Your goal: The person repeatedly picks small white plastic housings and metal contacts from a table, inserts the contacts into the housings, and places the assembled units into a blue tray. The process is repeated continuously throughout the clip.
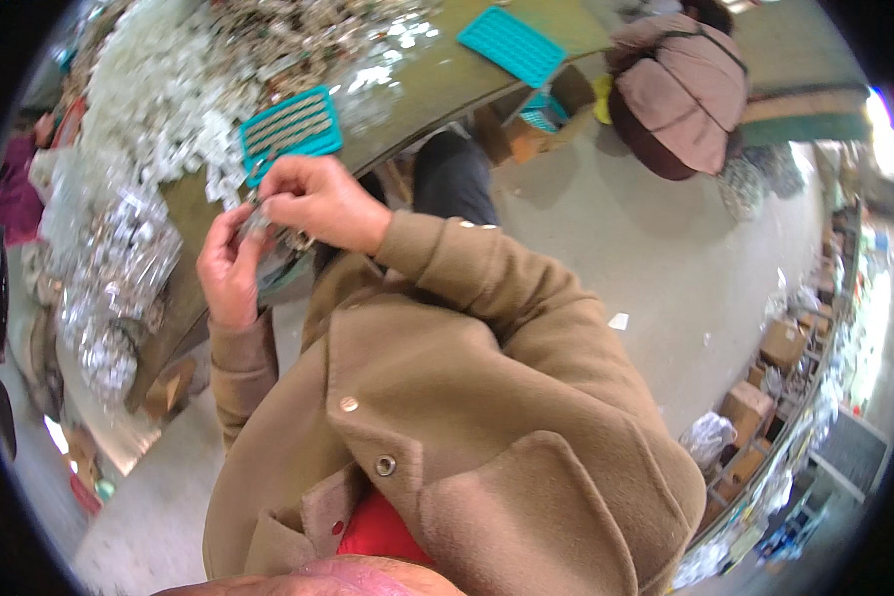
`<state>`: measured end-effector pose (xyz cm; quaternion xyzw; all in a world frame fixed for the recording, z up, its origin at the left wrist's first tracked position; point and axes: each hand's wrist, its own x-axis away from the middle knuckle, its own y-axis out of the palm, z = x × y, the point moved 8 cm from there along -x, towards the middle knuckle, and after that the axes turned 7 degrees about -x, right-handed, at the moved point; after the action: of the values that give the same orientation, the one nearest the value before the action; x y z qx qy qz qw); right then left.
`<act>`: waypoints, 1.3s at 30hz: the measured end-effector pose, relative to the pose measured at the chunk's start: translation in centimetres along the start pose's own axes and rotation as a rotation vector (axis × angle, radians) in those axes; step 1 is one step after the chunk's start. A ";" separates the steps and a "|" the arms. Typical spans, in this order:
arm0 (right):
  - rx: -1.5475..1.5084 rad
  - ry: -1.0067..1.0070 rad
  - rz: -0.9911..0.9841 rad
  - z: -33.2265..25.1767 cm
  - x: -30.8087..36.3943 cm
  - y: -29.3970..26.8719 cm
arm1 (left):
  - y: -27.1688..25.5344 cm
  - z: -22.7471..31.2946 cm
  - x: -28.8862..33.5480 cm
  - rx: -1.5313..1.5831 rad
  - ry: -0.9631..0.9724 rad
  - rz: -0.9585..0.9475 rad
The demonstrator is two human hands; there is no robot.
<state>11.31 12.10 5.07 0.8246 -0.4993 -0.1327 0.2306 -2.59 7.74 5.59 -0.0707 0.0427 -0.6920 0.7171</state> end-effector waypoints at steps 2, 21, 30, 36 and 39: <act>0.040 0.040 0.007 -0.2 0.2 -0.3 | 0.4 0.5 -0.1 0.078 -0.005 -0.009; -0.331 0.135 0.150 2.6 -0.6 -2.2 | 1.5 -3.8 -2.4 0.241 -0.198 0.136; -0.104 0.153 0.125 1.9 -1.6 -1.5 | 0.6 -2.5 -2.3 0.333 0.017 0.225; 0.011 0.112 0.150 2.0 -2.0 -1.0 | 0.5 -3.0 -2.5 0.289 -0.005 0.256; 0.051 0.099 0.116 1.9 -2.6 -1.0 | 0.5 -2.3 -2.4 0.139 0.105 0.278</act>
<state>10.01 14.32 2.94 0.8055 -0.5375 -0.0654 0.2410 -2.58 10.02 3.16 0.0219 0.0416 -0.5902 0.8059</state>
